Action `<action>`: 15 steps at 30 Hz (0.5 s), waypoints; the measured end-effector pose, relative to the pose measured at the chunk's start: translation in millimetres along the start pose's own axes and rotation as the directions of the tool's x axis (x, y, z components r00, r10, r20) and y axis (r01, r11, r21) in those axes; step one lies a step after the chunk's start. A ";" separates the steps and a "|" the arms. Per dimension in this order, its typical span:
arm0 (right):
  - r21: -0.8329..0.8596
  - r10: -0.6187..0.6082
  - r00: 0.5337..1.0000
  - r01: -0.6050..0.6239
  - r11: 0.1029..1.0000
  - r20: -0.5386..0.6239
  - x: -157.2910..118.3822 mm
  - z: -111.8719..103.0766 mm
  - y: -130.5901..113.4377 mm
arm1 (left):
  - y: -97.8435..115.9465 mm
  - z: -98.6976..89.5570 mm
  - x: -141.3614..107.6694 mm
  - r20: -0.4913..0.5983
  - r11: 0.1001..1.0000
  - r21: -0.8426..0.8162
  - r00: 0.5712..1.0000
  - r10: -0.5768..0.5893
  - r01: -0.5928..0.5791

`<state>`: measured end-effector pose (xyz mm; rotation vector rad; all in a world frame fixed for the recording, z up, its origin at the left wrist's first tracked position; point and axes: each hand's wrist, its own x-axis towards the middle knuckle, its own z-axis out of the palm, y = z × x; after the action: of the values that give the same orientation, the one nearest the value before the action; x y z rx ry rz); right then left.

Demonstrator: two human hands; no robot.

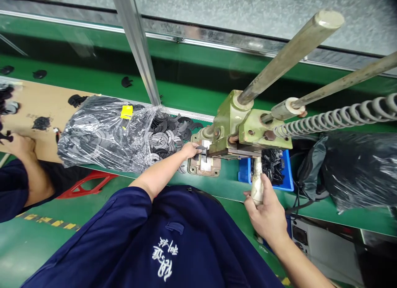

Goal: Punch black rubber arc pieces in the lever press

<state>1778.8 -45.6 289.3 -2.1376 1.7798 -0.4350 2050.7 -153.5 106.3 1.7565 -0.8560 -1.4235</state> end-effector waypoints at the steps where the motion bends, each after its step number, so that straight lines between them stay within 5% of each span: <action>1: 0.001 0.002 1.000 -0.002 1.000 0.002 0.0 0.3 0.6 | -0.4 -0.1 1.2 0.001 0.999 0.024 0.999 0.037 -0.037; 15: 0.004 -0.010 1.000 0.010 1.000 0.006 -0.1 2.9 6.5 | 5.9 1.6 -1.7 -0.064 0.975 0.205 0.992 0.106 -0.091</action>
<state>1774.3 -46.5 283.8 -2.1435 1.7645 -0.4336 2048.5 -155.4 112.0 1.8756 -1.0635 -1.2350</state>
